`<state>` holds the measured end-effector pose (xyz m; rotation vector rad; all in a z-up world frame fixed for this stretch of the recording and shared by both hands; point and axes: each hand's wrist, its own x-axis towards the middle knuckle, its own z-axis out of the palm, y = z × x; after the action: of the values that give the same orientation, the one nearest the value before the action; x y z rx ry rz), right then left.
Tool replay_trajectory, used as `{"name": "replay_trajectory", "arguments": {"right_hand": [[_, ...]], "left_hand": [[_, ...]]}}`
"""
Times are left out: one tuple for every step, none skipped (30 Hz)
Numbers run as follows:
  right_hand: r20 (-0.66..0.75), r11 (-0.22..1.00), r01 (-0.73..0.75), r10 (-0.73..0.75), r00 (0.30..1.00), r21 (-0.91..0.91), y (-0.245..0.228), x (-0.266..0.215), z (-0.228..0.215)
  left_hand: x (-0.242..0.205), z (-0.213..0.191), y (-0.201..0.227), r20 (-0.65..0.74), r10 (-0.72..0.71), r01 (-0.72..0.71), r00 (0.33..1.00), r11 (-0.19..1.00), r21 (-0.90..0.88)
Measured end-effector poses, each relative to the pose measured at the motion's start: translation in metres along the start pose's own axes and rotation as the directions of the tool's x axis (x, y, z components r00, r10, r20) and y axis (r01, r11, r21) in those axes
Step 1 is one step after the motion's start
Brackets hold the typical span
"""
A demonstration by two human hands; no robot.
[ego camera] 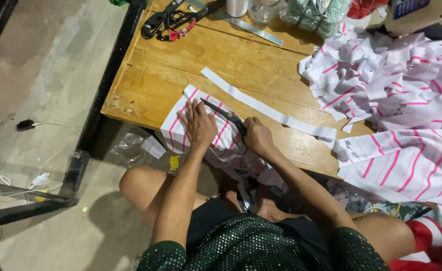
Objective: The person cuts a piece of white fabric with pink stripes into strips using scissors. They repeatedly fold the fabric, cut along the fold, and place the cut pieces aside on the table.
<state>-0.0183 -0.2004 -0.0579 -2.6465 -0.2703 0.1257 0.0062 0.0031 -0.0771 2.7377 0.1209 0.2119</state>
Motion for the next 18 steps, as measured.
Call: {"name": "replay_trajectory", "arguments": {"right_hand": [[-0.009, 1.0, -0.008, 0.008, 1.0, 0.003, 0.003, 0.002, 0.003], [-0.002, 0.999, 0.02, -0.02, 1.0, 0.037, 0.005, 0.006, 0.005], [0.004, 0.996, 0.049, -0.049, 0.999, 0.072, 0.008, 0.009, 0.008], [-0.002, 0.996, 0.045, -0.045, 0.999, 0.075, 0.016, 0.012, 0.016], [0.017, 0.994, 0.077, -0.078, 0.997, 0.075, 0.024, 0.015, 0.024], [0.035, 0.991, 0.109, -0.112, 0.993, 0.076, 0.032, 0.019, 0.031], [0.029, 0.991, 0.106, -0.108, 0.994, 0.077, 0.029, 0.02, 0.03], [-0.029, 0.991, 0.122, -0.121, 0.992, 0.06, 0.028, 0.017, 0.029], [-0.086, 0.99, 0.137, -0.133, 0.987, 0.042, 0.028, 0.015, 0.028], [-0.096, 0.991, 0.125, -0.121, 0.988, 0.042, 0.029, 0.016, 0.032], [-0.13, 0.994, 0.107, -0.104, 0.986, 0.013, 0.03, 0.018, 0.035], [-0.158, 0.996, 0.083, -0.084, 0.984, -0.01, 0.031, 0.017, 0.04], [-0.162, 0.998, 0.068, -0.068, 0.984, -0.005, 0.026, 0.013, 0.037], [-0.158, 0.997, 0.048, -0.057, 0.986, -0.06, 0.022, 0.012, 0.033], [-0.153, 0.993, 0.027, -0.045, 0.987, -0.115, 0.017, 0.012, 0.029], [-0.156, 0.994, 0.017, -0.034, 0.987, -0.111, 0.017, 0.011, 0.027], [-0.13, 0.994, 0.02, -0.033, 0.991, -0.103, 0.017, 0.012, 0.026], [-0.105, 0.995, 0.027, -0.038, 0.994, -0.097, 0.017, 0.014, 0.024]], "left_hand": [[0.0, 0.002, -0.001, 0.001, 0.012, -0.012, 1.0, 1.0, 0.001], [0.0, 0.004, -0.002, -0.031, 0.009, -0.009, 0.999, 1.0, -0.006], [0.0, 0.006, -0.003, -0.063, 0.006, -0.007, 0.998, 1.0, -0.013], [0.0, 0.008, -0.004, -0.063, 0.014, -0.014, 0.998, 1.0, -0.011], [0.001, 0.011, -0.006, -0.09, 0.018, -0.019, 0.996, 1.0, -0.005], [0.002, 0.013, -0.007, -0.117, 0.023, -0.023, 0.993, 1.0, 0.0], [0.005, 0.014, -0.01, -0.117, 0.03, -0.03, 0.993, 1.0, 0.001], [0.006, 0.017, -0.011, -0.115, 0.013, -0.014, 0.993, 1.0, -0.013], [0.008, 0.021, -0.013, -0.112, -0.004, 0.001, 0.994, 1.0, -0.027], [0.013, 0.026, -0.014, -0.108, 0.011, -0.014, 0.994, 1.0, -0.028], [0.018, 0.031, -0.015, -0.09, -0.02, 0.017, 0.996, 0.999, -0.038], [0.02, 0.036, -0.018, -0.065, -0.053, 0.05, 0.996, 0.998, -0.044], [0.015, 0.031, -0.012, -0.055, -0.04, 0.038, 0.998, 0.998, -0.042], [0.014, 0.026, -0.005, -0.025, -0.038, 0.037, 0.999, 0.999, -0.037], [0.013, 0.021, 0.001, 0.005, -0.036, 0.036, 0.999, 0.999, -0.032], [0.008, 0.016, 0.007, 0.013, -0.027, 0.027, 1.0, 0.999, -0.03], [0.004, 0.011, 0.013, 0.029, -0.004, 0.004, 1.0, 1.0, 0.005], [0.001, 0.006, 0.02, 0.041, 0.017, -0.019, 0.999, 0.999, 0.038]]}}
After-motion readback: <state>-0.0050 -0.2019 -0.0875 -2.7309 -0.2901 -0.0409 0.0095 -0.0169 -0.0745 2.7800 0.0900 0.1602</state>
